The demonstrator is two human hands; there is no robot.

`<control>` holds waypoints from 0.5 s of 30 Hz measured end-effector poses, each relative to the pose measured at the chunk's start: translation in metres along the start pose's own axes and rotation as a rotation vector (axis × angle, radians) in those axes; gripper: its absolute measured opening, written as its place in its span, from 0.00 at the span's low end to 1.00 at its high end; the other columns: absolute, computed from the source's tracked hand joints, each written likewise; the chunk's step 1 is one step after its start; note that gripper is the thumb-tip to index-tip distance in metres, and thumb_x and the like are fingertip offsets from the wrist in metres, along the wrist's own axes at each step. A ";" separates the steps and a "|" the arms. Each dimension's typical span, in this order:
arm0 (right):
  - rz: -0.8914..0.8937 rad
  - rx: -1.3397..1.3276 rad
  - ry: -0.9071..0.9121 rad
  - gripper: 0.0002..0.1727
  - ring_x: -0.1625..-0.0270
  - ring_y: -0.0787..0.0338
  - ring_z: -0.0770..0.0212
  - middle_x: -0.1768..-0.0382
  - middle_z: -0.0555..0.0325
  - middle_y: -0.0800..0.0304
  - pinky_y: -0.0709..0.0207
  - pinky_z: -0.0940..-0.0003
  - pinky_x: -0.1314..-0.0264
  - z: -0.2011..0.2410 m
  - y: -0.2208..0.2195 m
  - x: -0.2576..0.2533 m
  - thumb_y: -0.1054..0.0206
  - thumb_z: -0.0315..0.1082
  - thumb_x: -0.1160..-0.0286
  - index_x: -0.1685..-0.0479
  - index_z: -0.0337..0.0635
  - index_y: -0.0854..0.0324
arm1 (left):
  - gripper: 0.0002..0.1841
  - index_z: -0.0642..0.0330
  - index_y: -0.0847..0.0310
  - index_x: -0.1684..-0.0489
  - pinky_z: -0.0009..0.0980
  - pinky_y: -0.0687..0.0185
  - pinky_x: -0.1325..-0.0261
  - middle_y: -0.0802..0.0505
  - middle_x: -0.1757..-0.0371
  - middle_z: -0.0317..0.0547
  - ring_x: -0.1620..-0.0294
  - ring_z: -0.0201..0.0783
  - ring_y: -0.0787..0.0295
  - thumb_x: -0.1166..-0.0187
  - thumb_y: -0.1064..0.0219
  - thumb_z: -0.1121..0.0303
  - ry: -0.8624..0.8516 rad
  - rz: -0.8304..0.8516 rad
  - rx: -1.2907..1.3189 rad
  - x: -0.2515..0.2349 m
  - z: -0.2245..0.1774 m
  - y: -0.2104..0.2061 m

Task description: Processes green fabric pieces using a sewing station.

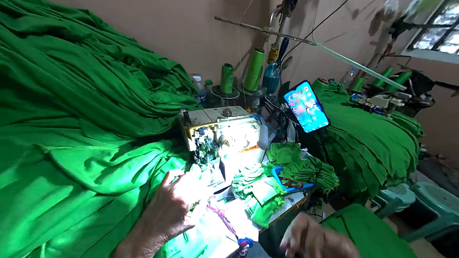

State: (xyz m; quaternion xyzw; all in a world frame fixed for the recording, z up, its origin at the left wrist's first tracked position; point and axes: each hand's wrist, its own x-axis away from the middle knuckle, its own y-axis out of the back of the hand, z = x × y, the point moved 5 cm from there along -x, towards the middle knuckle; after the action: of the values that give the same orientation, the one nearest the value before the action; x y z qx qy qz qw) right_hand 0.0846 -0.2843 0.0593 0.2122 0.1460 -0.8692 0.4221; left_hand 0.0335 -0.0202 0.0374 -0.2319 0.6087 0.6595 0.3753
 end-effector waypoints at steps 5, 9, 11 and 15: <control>-0.293 0.303 0.058 0.18 0.67 0.11 0.80 0.75 0.81 0.12 0.15 0.80 0.55 -0.011 0.075 -0.037 0.39 0.51 0.16 0.75 0.64 0.11 | 0.21 0.57 0.18 0.86 0.51 0.24 0.51 0.13 0.78 0.49 0.71 0.51 0.14 0.26 0.44 0.55 -0.025 -0.045 -0.016 0.000 0.000 0.001; -0.366 0.703 0.098 0.15 0.63 0.10 0.80 0.67 0.73 0.08 0.16 0.82 0.56 -0.007 0.108 -0.060 0.45 0.36 0.15 0.67 0.48 0.13 | 0.22 0.57 0.18 0.86 0.51 0.22 0.52 0.12 0.77 0.50 0.69 0.52 0.12 0.27 0.45 0.53 -0.031 -0.055 -0.029 -0.002 -0.001 0.001; -0.374 0.877 0.022 0.17 0.53 0.11 0.69 0.45 0.48 0.12 0.17 0.76 0.54 -0.008 0.117 -0.072 0.40 0.31 0.21 0.40 0.30 0.15 | 0.23 0.57 0.17 0.87 0.50 0.23 0.53 0.12 0.78 0.49 0.70 0.52 0.12 0.26 0.46 0.53 -0.029 -0.062 -0.029 -0.003 -0.002 0.002; -0.357 1.055 0.021 0.19 0.51 0.10 0.61 0.39 0.35 0.15 0.17 0.73 0.55 -0.011 0.128 -0.096 0.36 0.29 0.23 0.37 0.27 0.17 | 0.23 0.58 0.19 0.89 0.50 0.24 0.55 0.13 0.79 0.50 0.71 0.54 0.13 0.29 0.43 0.51 -0.023 -0.064 -0.033 -0.003 -0.002 0.001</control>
State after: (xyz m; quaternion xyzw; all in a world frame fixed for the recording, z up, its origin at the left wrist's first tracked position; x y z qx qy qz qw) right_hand 0.2422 -0.2918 0.0876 0.3754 -0.2711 -0.8803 0.1034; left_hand 0.0346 -0.0229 0.0399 -0.2501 0.5856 0.6596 0.3993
